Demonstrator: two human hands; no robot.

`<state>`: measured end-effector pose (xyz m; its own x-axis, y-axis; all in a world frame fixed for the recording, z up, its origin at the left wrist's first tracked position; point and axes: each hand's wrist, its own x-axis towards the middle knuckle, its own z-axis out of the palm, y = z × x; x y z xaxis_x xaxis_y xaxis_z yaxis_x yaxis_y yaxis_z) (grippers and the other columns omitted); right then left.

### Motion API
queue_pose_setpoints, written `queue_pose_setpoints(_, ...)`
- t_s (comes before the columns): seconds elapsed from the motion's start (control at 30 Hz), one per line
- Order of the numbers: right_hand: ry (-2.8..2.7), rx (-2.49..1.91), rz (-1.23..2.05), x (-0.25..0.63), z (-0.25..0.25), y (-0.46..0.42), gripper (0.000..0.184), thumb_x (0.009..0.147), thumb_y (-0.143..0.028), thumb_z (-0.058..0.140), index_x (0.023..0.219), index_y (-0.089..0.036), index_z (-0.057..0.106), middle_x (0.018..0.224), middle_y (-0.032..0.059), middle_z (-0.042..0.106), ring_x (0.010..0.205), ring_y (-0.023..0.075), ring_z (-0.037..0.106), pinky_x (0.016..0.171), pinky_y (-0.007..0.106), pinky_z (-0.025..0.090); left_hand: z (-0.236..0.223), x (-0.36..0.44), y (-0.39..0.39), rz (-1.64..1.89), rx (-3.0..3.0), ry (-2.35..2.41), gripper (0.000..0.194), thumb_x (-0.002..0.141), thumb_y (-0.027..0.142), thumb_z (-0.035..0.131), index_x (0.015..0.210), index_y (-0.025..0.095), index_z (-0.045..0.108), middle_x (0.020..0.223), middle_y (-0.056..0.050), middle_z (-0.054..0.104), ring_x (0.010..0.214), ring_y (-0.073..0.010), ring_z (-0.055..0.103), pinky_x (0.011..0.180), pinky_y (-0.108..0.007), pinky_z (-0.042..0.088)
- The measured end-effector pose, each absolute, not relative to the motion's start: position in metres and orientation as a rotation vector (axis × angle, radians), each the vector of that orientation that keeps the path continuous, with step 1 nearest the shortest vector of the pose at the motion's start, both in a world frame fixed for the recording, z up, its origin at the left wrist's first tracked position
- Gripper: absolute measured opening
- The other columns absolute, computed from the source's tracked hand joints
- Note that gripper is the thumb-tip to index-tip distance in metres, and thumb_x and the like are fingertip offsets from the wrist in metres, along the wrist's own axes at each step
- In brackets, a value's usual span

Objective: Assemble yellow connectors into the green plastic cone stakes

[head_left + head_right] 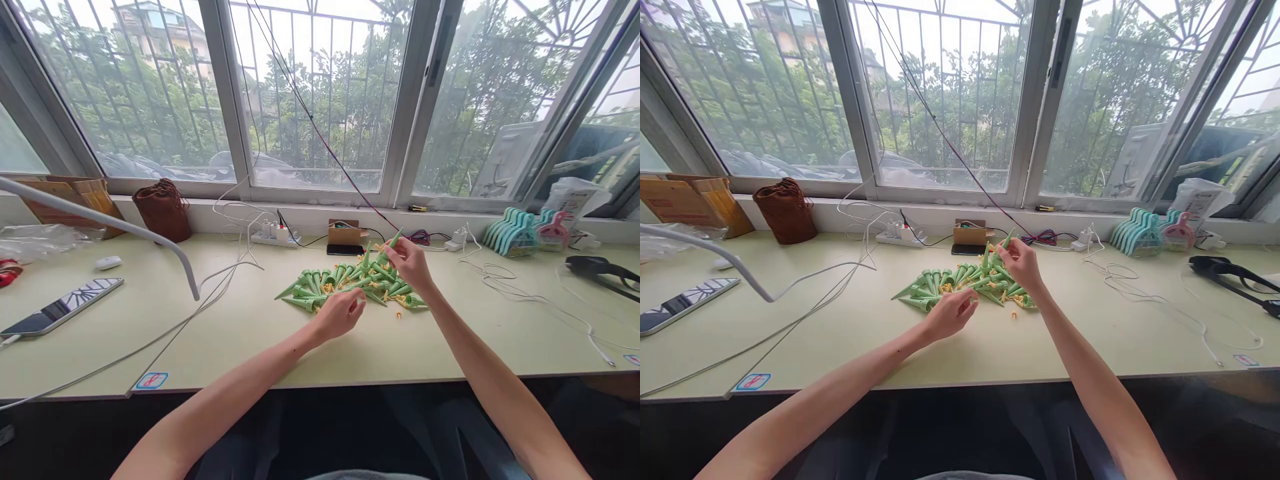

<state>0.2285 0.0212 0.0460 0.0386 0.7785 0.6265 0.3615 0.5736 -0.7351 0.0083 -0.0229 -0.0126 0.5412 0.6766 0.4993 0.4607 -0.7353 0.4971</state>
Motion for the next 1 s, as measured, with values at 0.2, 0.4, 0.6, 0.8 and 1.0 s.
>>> queue_pose_setpoints(0.2, -1.622, -1.090, 0.066, 0.214, 0.071, 0.054, 0.033, 0.089, -0.050, 0.056, 0.087, -0.018, 0.062, 0.082, 0.0085, 0.071, 0.073, 0.0201, 0.065, 0.072, 0.031, 0.050, -0.013, 0.006, -0.021, 0.979, 2.512, 0.915, 0.018, 0.094, 0.023, 0.045, 0.087, 0.019, 0.062, 0.055, 0.004, 0.052, 0.050, -0.0109, 0.043, 0.056, -0.024, 0.035)
queue_pose_setpoints(0.4, -1.581, -1.140, 0.026, 0.213, 0.057, 0.059, 0.024, 0.090, -0.043, 0.053, 0.087, -0.019, 0.058, 0.084, 0.0085, 0.072, 0.074, 0.0201, 0.066, 0.075, 0.031, 0.050, -0.013, 0.006, -0.021, 0.967, 2.535, 0.895, 0.018, 0.093, 0.022, 0.046, 0.085, 0.018, 0.062, 0.055, 0.004, 0.051, 0.050, -0.0106, 0.044, 0.056, -0.024, 0.035)
queue_pose_setpoints(0.6, -1.620, -1.269, 0.032, 0.225, 0.038, 0.056, 0.021, 0.088, -0.037, 0.054, 0.099, -0.020, 0.054, 0.080, 0.0068, 0.070, 0.063, 0.0194, 0.063, 0.068, 0.031, 0.047, -0.013, 0.008, -0.023, 0.964, 2.567, 0.864, 0.018, 0.092, 0.021, 0.047, 0.084, 0.018, 0.062, 0.055, 0.003, 0.051, 0.049, -0.0102, 0.044, 0.056, -0.024, 0.035)
queue_pose_setpoints(0.8, -1.784, -1.492, 0.020, 0.228, 0.021, 0.053, 0.018, 0.090, -0.031, 0.049, 0.101, -0.019, 0.056, 0.069, 0.0039, 0.066, 0.061, 0.0197, 0.059, 0.063, 0.029, 0.041, -0.016, 0.005, -0.016, 1.031, 2.575, 0.886, 0.017, 0.090, 0.018, 0.049, 0.078, 0.018, 0.061, 0.062, 0.000, 0.058, 0.055, -0.0115, 0.048, 0.057, -0.024, 0.037)
queue_pose_setpoints(1.0, -2.005, -1.746, -0.032, 0.225, 0.027, 0.061, 0.018, 0.092, -0.028, 0.052, 0.080, -0.018, 0.062, 0.075, 0.0106, 0.068, 0.072, 0.0223, 0.062, 0.061, 0.029, 0.036, -0.019, 0.003, -0.012, 1.065, 2.536, 0.915, 0.018, 0.091, 0.021, 0.050, 0.077, 0.018, 0.060, 0.062, 0.001, 0.056, 0.055, -0.0114, 0.047, 0.059, -0.024, 0.038)
